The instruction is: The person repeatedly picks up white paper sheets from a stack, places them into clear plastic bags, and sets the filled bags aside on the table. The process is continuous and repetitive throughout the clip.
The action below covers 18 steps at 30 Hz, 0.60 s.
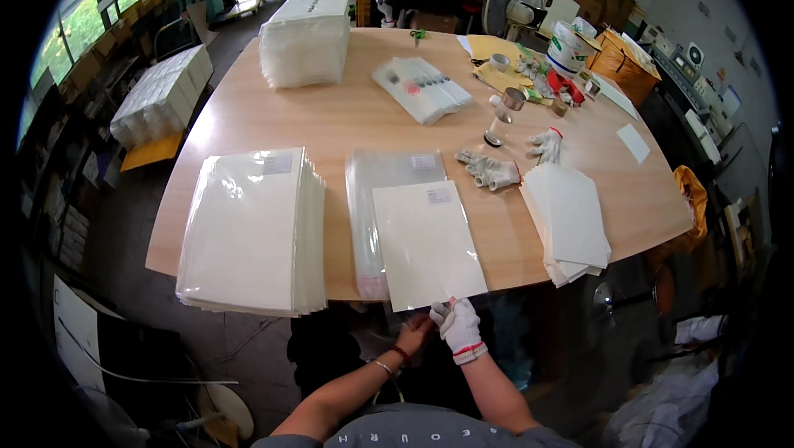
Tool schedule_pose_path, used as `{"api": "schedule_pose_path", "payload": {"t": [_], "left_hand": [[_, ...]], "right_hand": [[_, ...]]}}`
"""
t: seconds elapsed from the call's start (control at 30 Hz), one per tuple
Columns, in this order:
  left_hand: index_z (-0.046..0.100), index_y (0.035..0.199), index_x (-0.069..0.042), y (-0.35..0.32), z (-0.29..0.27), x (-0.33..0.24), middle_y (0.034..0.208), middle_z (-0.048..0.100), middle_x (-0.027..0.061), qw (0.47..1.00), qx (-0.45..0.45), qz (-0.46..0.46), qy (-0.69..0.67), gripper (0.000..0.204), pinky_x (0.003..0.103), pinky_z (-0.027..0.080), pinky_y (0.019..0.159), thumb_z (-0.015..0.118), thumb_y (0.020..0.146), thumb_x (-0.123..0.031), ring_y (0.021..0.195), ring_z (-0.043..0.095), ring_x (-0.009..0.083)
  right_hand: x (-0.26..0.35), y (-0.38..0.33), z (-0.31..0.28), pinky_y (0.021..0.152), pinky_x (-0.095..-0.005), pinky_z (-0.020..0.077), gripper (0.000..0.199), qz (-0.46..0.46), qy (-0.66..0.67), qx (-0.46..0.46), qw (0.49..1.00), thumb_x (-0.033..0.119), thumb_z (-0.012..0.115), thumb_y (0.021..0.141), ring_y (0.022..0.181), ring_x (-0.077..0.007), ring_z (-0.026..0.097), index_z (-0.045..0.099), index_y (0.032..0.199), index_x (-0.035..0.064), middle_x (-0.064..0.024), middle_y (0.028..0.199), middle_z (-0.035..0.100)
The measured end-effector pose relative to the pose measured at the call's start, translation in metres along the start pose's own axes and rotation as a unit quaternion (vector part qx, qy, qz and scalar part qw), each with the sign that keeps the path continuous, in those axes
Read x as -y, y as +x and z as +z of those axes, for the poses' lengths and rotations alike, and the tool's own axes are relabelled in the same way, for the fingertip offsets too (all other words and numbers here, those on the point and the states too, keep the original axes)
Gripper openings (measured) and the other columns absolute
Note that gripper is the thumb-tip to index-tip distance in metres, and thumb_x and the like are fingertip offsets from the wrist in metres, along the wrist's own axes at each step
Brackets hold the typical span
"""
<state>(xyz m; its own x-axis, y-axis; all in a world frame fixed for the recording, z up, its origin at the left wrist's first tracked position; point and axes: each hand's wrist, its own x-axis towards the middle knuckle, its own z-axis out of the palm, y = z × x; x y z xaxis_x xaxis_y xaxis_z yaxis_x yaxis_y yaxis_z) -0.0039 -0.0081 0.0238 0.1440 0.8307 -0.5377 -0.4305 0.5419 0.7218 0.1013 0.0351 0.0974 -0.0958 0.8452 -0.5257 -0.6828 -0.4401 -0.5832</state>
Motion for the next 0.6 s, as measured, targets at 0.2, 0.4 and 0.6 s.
{"api": "schedule_pose_path", "payload": {"t": [0.2,0.4,0.6], "left_hand": [[0.047,0.115,-0.004,-0.036,-0.024,-0.030,0.093,0.056,0.0013,0.985,-0.127,0.082,-0.084,0.045,0.023,0.042,0.069,0.061,0.080,-0.028,0.081,0.050,0.0105],[0.058,0.106,-0.005,-0.043,-0.062,-0.031,0.101,0.059,0.0026,0.998,-0.038,0.047,0.002,0.030,0.028,0.042,0.078,0.047,0.088,-0.027,0.093,0.053,0.0128],[0.056,0.099,-0.002,-0.045,-0.063,-0.029,0.092,0.061,0.0090,0.982,-0.108,0.117,0.105,0.025,0.034,0.045,0.075,0.060,0.075,-0.006,0.086,0.057,0.0183]], "right_hand": [[0.024,-0.028,-0.008,0.057,-0.0329,0.0522,0.017,0.094,-0.183,0.046,0.978,0.016,0.046,0.087,0.066,-0.0188,0.060,0.046,0.100,0.0044,-0.0097,0.082,0.059],[0.000,-0.030,0.027,0.055,-0.0331,0.0443,0.008,-0.348,-0.650,0.183,0.650,0.010,0.055,0.075,0.064,-0.0236,0.054,0.055,0.076,0.0019,-0.0109,0.071,0.054],[-0.044,-0.022,0.059,0.063,-0.0417,0.0457,0.012,-0.308,-0.742,0.222,0.552,0.014,0.059,0.067,0.075,-0.0337,0.054,0.056,0.073,0.0043,-0.0151,0.077,0.053]]}}
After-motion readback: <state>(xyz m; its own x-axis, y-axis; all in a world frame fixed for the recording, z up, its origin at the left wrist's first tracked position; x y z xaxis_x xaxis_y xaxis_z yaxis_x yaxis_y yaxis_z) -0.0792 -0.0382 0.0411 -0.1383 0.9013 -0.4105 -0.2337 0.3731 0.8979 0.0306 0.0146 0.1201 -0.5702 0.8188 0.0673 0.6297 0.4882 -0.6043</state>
